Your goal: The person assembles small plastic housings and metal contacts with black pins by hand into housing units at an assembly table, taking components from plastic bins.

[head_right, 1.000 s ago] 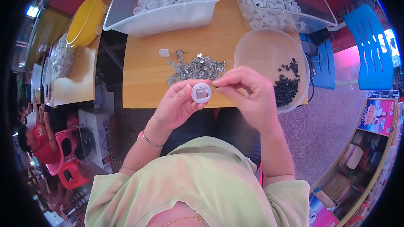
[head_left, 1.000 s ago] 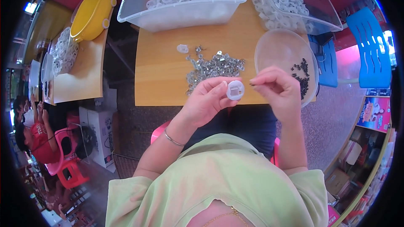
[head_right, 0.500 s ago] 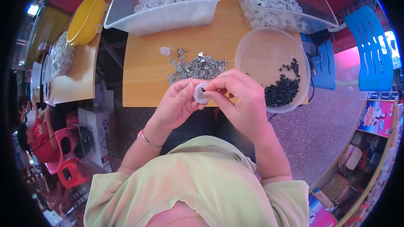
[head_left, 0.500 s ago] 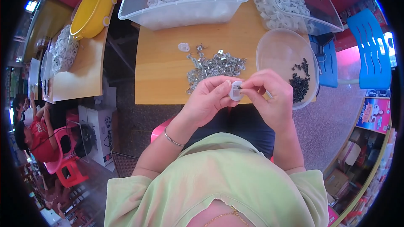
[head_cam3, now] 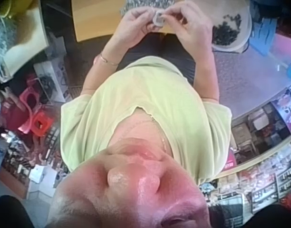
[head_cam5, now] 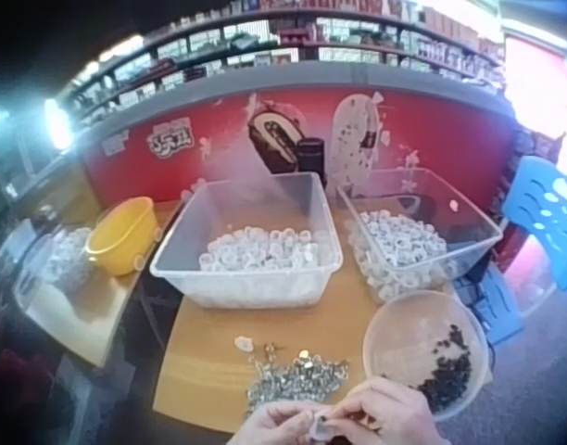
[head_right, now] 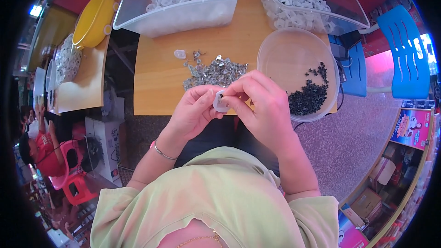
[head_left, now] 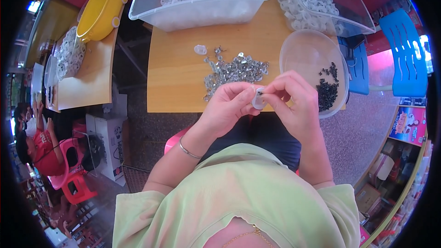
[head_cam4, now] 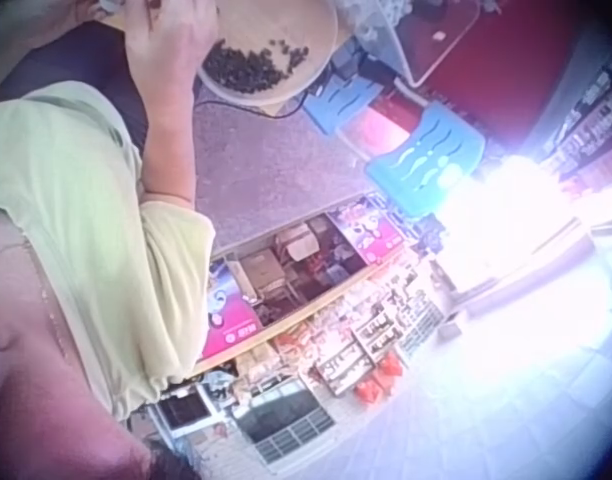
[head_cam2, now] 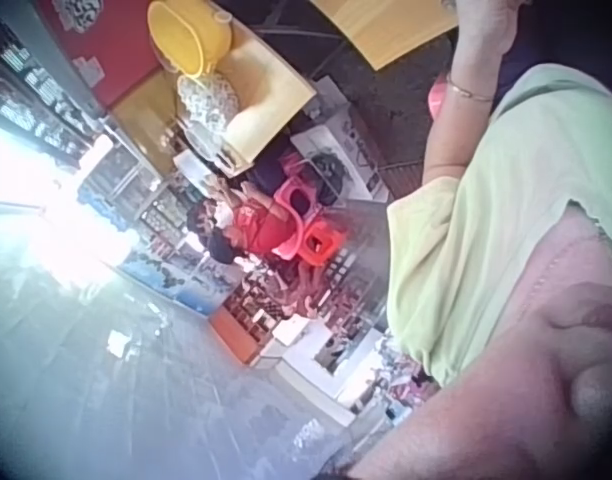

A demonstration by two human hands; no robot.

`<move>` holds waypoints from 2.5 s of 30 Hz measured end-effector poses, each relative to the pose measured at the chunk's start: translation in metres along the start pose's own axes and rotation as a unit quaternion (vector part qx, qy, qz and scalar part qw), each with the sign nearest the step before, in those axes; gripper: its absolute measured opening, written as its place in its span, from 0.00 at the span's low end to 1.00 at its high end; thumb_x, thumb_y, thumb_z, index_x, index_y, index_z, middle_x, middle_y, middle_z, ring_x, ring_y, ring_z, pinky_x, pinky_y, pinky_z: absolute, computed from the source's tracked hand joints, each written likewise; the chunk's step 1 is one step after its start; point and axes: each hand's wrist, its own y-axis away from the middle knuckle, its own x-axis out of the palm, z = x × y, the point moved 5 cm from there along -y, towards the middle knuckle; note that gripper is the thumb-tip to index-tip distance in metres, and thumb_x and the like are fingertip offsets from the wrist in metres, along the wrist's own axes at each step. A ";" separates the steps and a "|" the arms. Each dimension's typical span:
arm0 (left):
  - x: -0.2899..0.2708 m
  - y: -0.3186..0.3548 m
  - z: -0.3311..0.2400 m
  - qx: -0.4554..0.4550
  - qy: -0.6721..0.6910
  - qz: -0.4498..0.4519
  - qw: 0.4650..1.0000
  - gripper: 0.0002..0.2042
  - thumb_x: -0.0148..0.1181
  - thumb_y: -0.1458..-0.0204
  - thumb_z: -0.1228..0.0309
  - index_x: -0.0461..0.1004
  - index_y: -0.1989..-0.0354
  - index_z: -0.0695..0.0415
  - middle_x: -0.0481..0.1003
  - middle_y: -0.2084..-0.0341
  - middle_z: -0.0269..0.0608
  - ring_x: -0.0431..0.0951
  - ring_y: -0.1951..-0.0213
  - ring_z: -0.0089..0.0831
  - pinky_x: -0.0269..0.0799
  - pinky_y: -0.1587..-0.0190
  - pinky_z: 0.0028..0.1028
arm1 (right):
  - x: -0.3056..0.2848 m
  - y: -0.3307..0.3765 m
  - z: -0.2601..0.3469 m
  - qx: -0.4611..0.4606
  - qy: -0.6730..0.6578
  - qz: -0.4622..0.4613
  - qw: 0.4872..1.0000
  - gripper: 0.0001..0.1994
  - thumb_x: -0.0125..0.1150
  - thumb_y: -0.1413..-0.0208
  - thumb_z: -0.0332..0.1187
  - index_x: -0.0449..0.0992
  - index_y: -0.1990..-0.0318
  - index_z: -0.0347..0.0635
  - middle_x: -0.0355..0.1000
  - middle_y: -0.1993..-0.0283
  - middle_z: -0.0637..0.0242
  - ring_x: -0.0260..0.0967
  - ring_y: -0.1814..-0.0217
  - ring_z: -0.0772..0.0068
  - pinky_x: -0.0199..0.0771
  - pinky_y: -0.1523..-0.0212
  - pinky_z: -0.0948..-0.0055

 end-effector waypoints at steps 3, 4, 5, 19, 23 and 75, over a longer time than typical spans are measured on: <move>-0.001 0.000 0.001 0.001 -0.008 -0.010 1.000 0.12 0.51 0.44 0.65 0.73 0.59 0.61 0.74 0.65 0.37 0.73 0.66 0.21 0.72 0.63 0.21 | 0.000 -0.001 0.003 0.001 0.014 -0.001 1.000 0.05 0.63 0.59 0.22 0.72 0.74 0.36 0.67 0.74 0.65 0.69 0.75 0.73 0.69 0.76 0.77; -0.001 -0.001 0.001 0.001 -0.008 -0.011 1.000 0.12 0.51 0.44 0.65 0.73 0.59 0.61 0.74 0.65 0.37 0.73 0.66 0.21 0.72 0.63 0.21 | 0.001 -0.001 0.004 -0.001 0.025 -0.002 1.000 0.05 0.63 0.59 0.22 0.72 0.74 0.37 0.67 0.74 0.65 0.69 0.75 0.73 0.69 0.76 0.77; -0.001 -0.001 0.001 0.001 -0.021 -0.020 1.000 0.13 0.52 0.44 0.65 0.73 0.59 0.61 0.74 0.66 0.37 0.73 0.66 0.21 0.72 0.63 0.21 | 0.001 -0.001 0.003 -0.001 0.025 -0.002 1.000 0.05 0.63 0.59 0.22 0.72 0.74 0.37 0.67 0.74 0.65 0.69 0.75 0.73 0.69 0.76 0.77; 0.009 -0.006 -0.004 -0.024 0.050 -0.007 0.998 0.08 0.53 0.45 0.67 0.68 0.62 0.58 0.72 0.68 0.36 0.74 0.67 0.22 0.74 0.64 0.21 | 0.015 0.014 -0.034 0.171 -0.348 0.015 0.922 0.06 0.51 0.44 0.26 0.71 0.62 0.35 0.69 0.65 0.69 0.67 0.63 0.83 0.67 0.62 0.82; 0.004 -0.006 -0.004 0.002 0.028 -0.039 0.999 0.07 0.52 0.45 0.69 0.68 0.63 0.59 0.72 0.65 0.38 0.75 0.64 0.24 0.75 0.62 0.22 | 0.019 0.015 -0.039 0.170 -0.301 0.004 0.938 0.07 0.51 0.44 0.26 0.72 0.61 0.35 0.69 0.65 0.68 0.67 0.65 0.82 0.68 0.62 0.81; 0.025 0.025 -0.036 0.463 -0.480 -0.095 0.739 0.10 0.60 0.61 0.87 0.72 0.70 0.62 0.75 0.66 0.46 0.76 0.65 0.34 0.73 0.66 0.24 | 0.011 0.013 -0.001 -0.142 -0.033 -0.138 0.980 0.12 0.68 0.64 0.22 0.75 0.69 0.44 0.69 0.72 0.66 0.69 0.73 0.71 0.69 0.74 0.77</move>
